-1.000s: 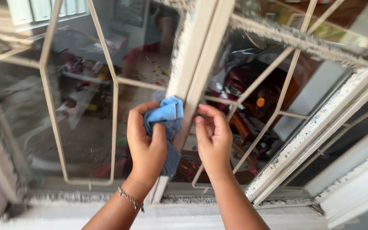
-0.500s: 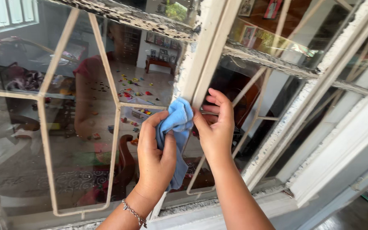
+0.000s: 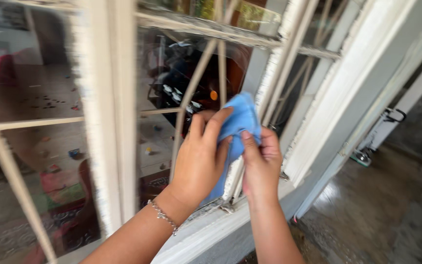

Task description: The person cleans a window by wiping its glass panes and frames with a cloth.

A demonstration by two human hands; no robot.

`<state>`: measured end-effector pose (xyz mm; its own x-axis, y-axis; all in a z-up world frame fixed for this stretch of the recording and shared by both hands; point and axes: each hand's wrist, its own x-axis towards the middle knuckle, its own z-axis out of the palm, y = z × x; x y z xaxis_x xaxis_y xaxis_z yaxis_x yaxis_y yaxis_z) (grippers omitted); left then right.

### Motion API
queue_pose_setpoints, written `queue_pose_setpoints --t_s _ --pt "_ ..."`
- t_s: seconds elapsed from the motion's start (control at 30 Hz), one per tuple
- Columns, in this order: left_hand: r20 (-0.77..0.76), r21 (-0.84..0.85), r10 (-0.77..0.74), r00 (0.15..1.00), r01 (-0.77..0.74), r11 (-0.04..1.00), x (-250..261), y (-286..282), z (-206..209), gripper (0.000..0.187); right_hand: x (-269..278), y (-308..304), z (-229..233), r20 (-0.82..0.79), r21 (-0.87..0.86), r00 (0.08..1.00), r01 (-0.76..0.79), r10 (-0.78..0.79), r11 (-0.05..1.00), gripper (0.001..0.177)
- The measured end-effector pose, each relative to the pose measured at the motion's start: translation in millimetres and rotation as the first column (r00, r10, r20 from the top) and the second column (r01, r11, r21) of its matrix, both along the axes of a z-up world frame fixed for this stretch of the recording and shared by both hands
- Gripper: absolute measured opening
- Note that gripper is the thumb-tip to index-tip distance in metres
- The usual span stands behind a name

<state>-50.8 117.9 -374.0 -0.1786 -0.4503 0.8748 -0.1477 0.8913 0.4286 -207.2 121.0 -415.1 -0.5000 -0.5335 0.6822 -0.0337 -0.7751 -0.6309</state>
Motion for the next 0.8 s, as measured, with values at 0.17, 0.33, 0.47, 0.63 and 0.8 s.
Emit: queue_pose_setpoints --t_s 0.17,0.33,0.47,0.63,0.8 --pt "0.125 -0.432 0.074 0.989 -0.013 0.902 -79 -3 -11 0.048 -73 11 13 0.137 -0.065 0.991 0.003 0.006 0.998 0.014" --pt "-0.023 -0.095 -0.427 0.904 0.423 0.901 -173 -17 -12 0.073 -158 4 37 0.191 0.014 0.939 -0.295 0.287 0.955 0.026" --pt "0.029 -0.233 -0.259 0.965 0.259 0.937 -249 -55 17 0.069 -238 7 43 0.231 -0.05 0.921 -0.312 0.315 0.949 0.031" --pt "0.307 -0.674 0.563 0.767 -0.243 0.698 -328 -146 99 0.051 -312 29 21 0.271 -0.019 0.954 -0.126 0.127 0.992 0.025" --pt "0.43 -0.863 0.845 0.318 -0.131 0.488 -391 -180 44 0.064 -351 28 -21 0.352 0.025 0.935 -0.048 0.037 0.999 0.016"
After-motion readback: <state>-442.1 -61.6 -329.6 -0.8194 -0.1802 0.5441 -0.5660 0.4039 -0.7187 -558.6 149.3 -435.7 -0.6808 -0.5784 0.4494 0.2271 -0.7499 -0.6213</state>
